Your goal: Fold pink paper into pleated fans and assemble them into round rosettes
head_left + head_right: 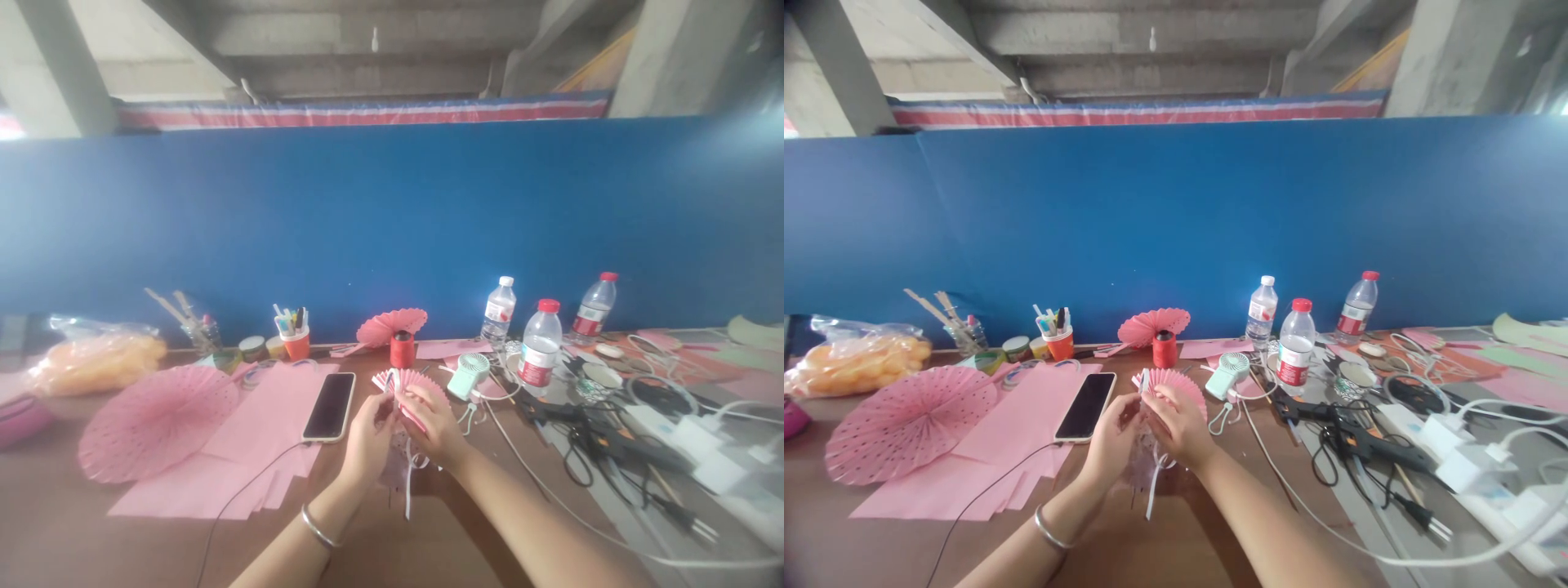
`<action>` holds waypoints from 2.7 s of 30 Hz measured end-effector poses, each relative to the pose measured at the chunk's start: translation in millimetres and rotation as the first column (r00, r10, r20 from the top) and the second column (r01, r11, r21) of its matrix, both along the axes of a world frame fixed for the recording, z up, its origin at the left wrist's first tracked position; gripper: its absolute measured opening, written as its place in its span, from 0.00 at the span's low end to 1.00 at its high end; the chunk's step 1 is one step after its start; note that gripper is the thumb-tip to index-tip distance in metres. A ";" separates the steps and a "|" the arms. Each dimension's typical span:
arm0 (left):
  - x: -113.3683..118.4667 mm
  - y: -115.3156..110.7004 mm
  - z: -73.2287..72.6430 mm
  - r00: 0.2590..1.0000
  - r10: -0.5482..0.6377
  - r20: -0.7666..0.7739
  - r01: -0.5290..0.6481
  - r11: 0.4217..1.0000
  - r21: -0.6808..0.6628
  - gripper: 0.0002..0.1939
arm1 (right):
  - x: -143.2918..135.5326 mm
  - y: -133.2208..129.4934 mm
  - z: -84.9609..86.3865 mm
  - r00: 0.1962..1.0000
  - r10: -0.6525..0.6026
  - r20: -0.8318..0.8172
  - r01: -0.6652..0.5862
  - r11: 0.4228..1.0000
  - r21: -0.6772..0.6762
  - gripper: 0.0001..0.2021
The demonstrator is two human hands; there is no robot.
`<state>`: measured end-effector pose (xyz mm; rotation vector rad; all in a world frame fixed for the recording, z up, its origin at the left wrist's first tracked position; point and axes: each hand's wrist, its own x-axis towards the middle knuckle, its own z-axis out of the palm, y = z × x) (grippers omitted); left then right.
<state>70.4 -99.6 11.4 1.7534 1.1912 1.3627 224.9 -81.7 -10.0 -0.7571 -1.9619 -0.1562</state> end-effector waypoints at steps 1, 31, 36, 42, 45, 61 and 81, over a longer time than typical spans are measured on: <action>-1.0 0.6 -1.1 1.000 -0.001 -0.014 0.001 1.000 0.012 0.12 | 0.0 -0.8 1.1 1.000 0.003 0.003 -0.003 1.000 0.001 0.21; -12.4 2.3 1.9 0.876 -0.292 -0.383 0.212 0.948 -0.238 0.13 | -10.1 4.0 0.9 0.662 -0.093 -0.743 -0.258 0.903 -0.343 0.04; -20.7 9.6 5.4 0.846 -0.045 -0.531 0.023 0.999 -0.048 0.17 | -1.7 9.3 2.5 0.567 -0.190 -0.801 -0.124 0.942 -0.312 0.06; -30.9 13.7 10.8 0.828 0.003 -0.560 0.011 1.000 0.022 0.19 | 21.8 22.9 5.3 0.429 -0.222 -0.876 -0.027 0.966 -0.258 0.09; -30.7 13.6 13.3 0.815 0.053 -0.577 0.029 0.991 0.133 0.15 | 27.1 26.4 5.0 0.406 -0.219 -0.887 -0.040 0.966 -0.257 0.09; -29.1 7.8 19.7 0.817 0.146 -0.558 0.049 0.947 0.318 0.08 | -10.6 -15.4 19.2 0.961 -0.275 0.006 0.273 0.957 0.096 0.27; -29.8 7.1 20.0 0.807 0.128 -0.577 0.105 0.930 0.352 0.09 | -11.1 -10.7 18.6 0.994 -0.103 -0.036 0.102 0.993 -0.052 0.11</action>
